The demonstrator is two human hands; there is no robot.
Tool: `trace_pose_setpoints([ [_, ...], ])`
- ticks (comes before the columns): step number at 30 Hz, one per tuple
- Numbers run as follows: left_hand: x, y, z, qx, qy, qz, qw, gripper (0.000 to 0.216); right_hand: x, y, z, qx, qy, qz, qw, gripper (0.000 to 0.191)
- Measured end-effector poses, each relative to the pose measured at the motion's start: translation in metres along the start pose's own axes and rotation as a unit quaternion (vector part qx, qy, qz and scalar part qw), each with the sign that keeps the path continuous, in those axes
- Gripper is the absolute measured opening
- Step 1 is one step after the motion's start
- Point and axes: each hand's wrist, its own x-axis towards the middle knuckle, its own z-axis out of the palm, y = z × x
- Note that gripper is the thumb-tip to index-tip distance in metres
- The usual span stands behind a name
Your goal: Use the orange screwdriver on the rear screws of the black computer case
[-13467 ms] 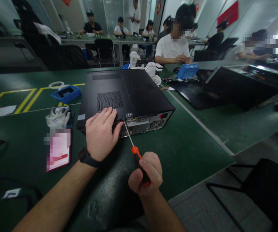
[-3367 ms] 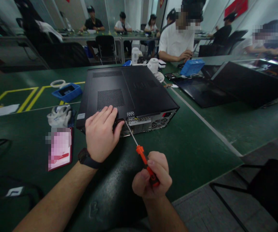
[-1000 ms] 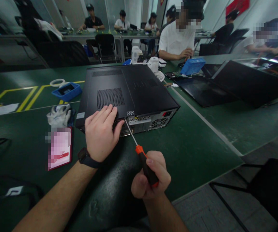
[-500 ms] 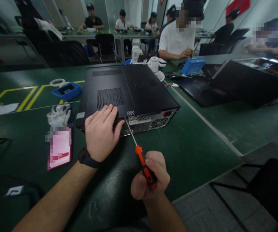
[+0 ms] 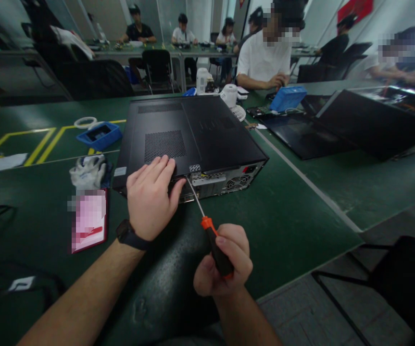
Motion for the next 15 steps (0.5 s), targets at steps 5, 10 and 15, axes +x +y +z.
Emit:
trace_pose_setpoints([
  [5,0.0003,0.0005,-0.0009,0.006,0.002,0.002,1.000,0.043,-0.0014,0.0004,-0.0092,-0.005,-0.025,0.003,1.000,0.033],
  [10,0.0002,0.0006,-0.0007,0.009,-0.001,0.000,1.000,0.043,-0.0035,0.0018,-0.0106,-0.016,-0.030,0.008,0.999,0.031],
  [15,0.0002,-0.0001,0.0001,0.014,0.010,0.006,1.000,0.043,-0.0053,0.0013,-0.0094,-0.008,-0.031,0.021,0.999,0.026],
])
